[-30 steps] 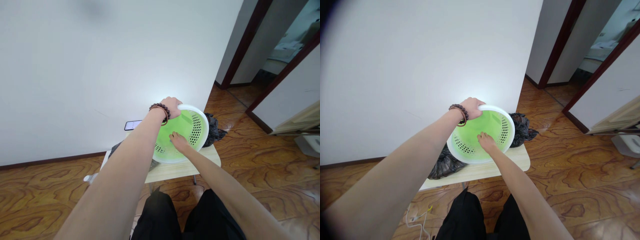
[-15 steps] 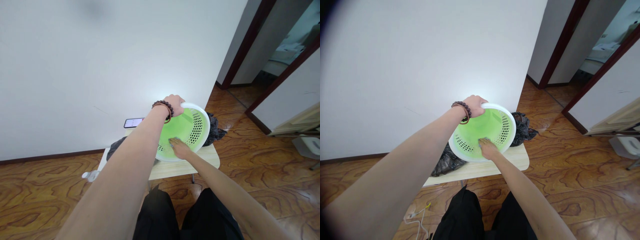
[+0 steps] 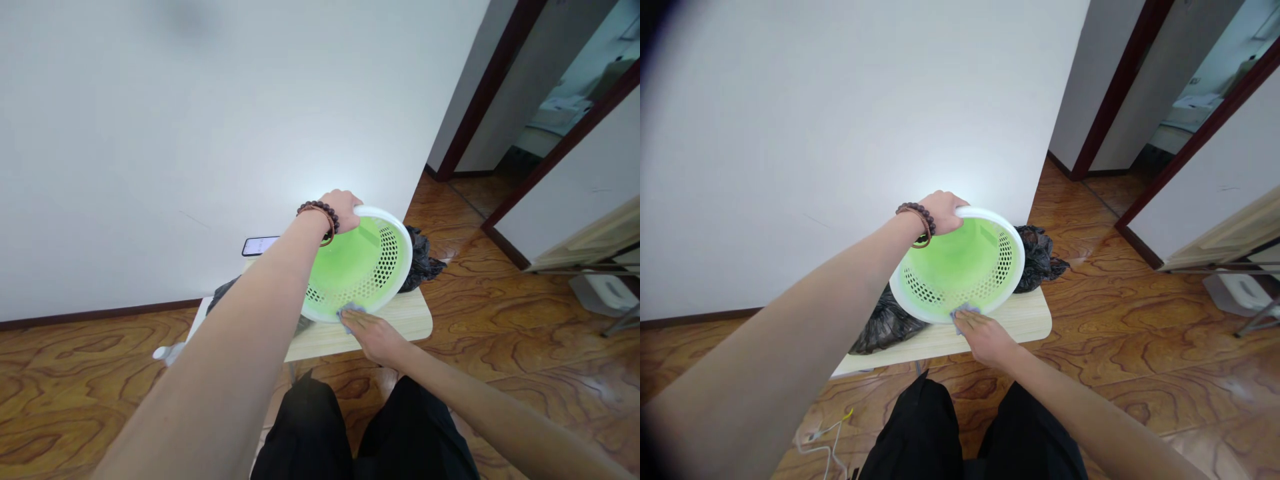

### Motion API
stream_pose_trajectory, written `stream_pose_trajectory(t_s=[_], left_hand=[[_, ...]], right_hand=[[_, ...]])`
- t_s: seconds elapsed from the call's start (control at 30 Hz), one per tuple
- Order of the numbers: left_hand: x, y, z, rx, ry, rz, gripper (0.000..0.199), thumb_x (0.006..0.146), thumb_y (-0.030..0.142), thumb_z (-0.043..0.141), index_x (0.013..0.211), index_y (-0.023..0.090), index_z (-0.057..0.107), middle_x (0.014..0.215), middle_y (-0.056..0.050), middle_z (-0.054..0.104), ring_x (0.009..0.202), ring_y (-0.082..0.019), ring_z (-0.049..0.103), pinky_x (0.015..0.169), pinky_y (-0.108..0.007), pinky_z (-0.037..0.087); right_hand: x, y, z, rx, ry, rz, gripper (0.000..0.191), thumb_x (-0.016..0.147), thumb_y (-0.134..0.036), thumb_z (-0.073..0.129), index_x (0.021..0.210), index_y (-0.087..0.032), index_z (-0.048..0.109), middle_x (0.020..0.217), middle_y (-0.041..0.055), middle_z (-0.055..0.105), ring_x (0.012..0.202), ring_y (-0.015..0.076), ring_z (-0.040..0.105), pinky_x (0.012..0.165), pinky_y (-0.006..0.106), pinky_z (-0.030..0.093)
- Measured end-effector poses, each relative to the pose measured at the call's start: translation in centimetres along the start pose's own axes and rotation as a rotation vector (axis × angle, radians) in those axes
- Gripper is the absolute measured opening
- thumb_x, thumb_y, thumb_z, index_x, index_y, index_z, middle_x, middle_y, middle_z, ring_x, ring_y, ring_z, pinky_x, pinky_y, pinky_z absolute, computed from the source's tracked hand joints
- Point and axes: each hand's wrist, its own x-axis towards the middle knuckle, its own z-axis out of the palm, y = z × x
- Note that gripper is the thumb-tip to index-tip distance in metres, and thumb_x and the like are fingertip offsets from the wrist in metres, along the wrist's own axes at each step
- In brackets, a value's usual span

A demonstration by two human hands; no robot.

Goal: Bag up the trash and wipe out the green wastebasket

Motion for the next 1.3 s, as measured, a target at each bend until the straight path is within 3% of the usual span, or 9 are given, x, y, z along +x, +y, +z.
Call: stream_pose_trajectory(t_s=[0.2, 0.37, 0.47, 0.63, 0.73, 0.83, 1.07, 1.3], left_hand=[[-0.2, -0.3, -0.1, 0.000, -0.005, 0.002, 0.035, 0.060, 0.024, 0.047, 0.091, 0.026, 0.065, 0.073, -0.004, 0.062, 0.066, -0.018, 0.055, 0.055, -0.026, 0.037], [0.0, -0.3, 0.0, 0.003, -0.003, 0.026, 0.036, 0.060, 0.023, 0.048, 0.091, 0.026, 0.065, 0.075, -0.005, 0.062, 0.068, -0.018, 0.056, 0.056, -0.027, 0.038], [0.0, -0.3, 0.1, 0.007, 0.003, 0.019, 0.037, 0.061, 0.024, 0.048, 0.094, 0.026, 0.065, 0.077, -0.004, 0.062, 0.070, -0.019, 0.056, 0.057, -0.027, 0.038], [-0.2, -0.1, 0.0, 0.014, -0.003, 0.004, 0.035, 0.062, 0.024, 0.049, 0.093, 0.026, 0.065, 0.077, -0.004, 0.062, 0.071, -0.018, 0.056, 0.058, -0.026, 0.038], [-0.2, -0.1, 0.0, 0.009, -0.015, 0.003, 0.035, 0.064, 0.027, 0.049, 0.095, 0.026, 0.064, 0.080, -0.004, 0.063, 0.073, -0.018, 0.056, 0.061, -0.027, 0.038], [-0.1, -0.2, 0.0, 0.003, -0.011, -0.003, 0.034, 0.068, 0.038, 0.048, 0.096, 0.026, 0.064, 0.078, -0.003, 0.063, 0.072, -0.017, 0.056, 0.062, -0.026, 0.038], [-0.8, -0.3, -0.1, 0.038, 0.053, -0.028, 0.055, 0.066, 0.063, 0.044, 0.102, 0.025, 0.061, 0.085, -0.003, 0.064, 0.081, -0.017, 0.056, 0.070, -0.024, 0.038], [-3.4, -0.9, 0.0, 0.147, 0.123, -0.183, 0.055, 0.076, 0.058, 0.029, 0.112, 0.022, 0.049, 0.090, -0.011, 0.061, 0.085, -0.024, 0.056, 0.071, -0.031, 0.040]], right_hand=[[-0.8, -1.1, -2.5, 0.004, -0.097, -0.044, 0.050, 0.079, -0.008, 0.036, 0.129, -0.009, 0.035, 0.131, 0.0142, 0.040, 0.124, 0.0169, 0.032, 0.101, 0.033, 0.031], [3.4, 1.2, -4.7, -0.061, 0.138, 0.131, 0.052, 0.081, -0.003, 0.027, 0.131, -0.012, 0.030, 0.135, 0.0119, 0.036, 0.126, 0.0160, 0.028, 0.101, 0.035, 0.031], [7.0, 3.4, -3.8, -0.128, 0.187, 0.189, 0.050, 0.082, -0.003, 0.027, 0.132, -0.011, 0.030, 0.136, 0.0119, 0.034, 0.127, 0.0161, 0.024, 0.102, 0.034, 0.028], [9.7, 5.0, 0.6, -0.115, -0.027, 0.317, 0.048, 0.077, 0.000, 0.031, 0.124, -0.007, 0.041, 0.127, 0.0145, 0.045, 0.119, 0.0178, 0.038, 0.098, 0.032, 0.032], [9.3, 4.3, 2.1, -0.101, -0.035, 0.431, 0.048, 0.076, -0.001, 0.032, 0.124, -0.006, 0.040, 0.123, 0.0164, 0.048, 0.116, 0.0195, 0.042, 0.095, 0.032, 0.035], [7.8, 2.8, 2.1, -0.074, -0.030, 0.425, 0.048, 0.077, -0.004, 0.032, 0.125, -0.007, 0.039, 0.119, 0.0163, 0.051, 0.109, 0.0205, 0.047, 0.089, 0.032, 0.040], [3.9, 0.7, 0.2, -0.082, -0.048, 0.296, 0.049, 0.078, -0.003, 0.031, 0.127, -0.009, 0.037, 0.126, 0.0147, 0.045, 0.118, 0.0185, 0.039, 0.097, 0.031, 0.032], [1.0, 2.0, -2.9, -0.199, -0.086, 0.189, 0.042, 0.079, -0.004, 0.035, 0.120, -0.006, 0.045, 0.119, 0.0176, 0.051, 0.115, 0.0203, 0.042, 0.096, 0.034, 0.033]])
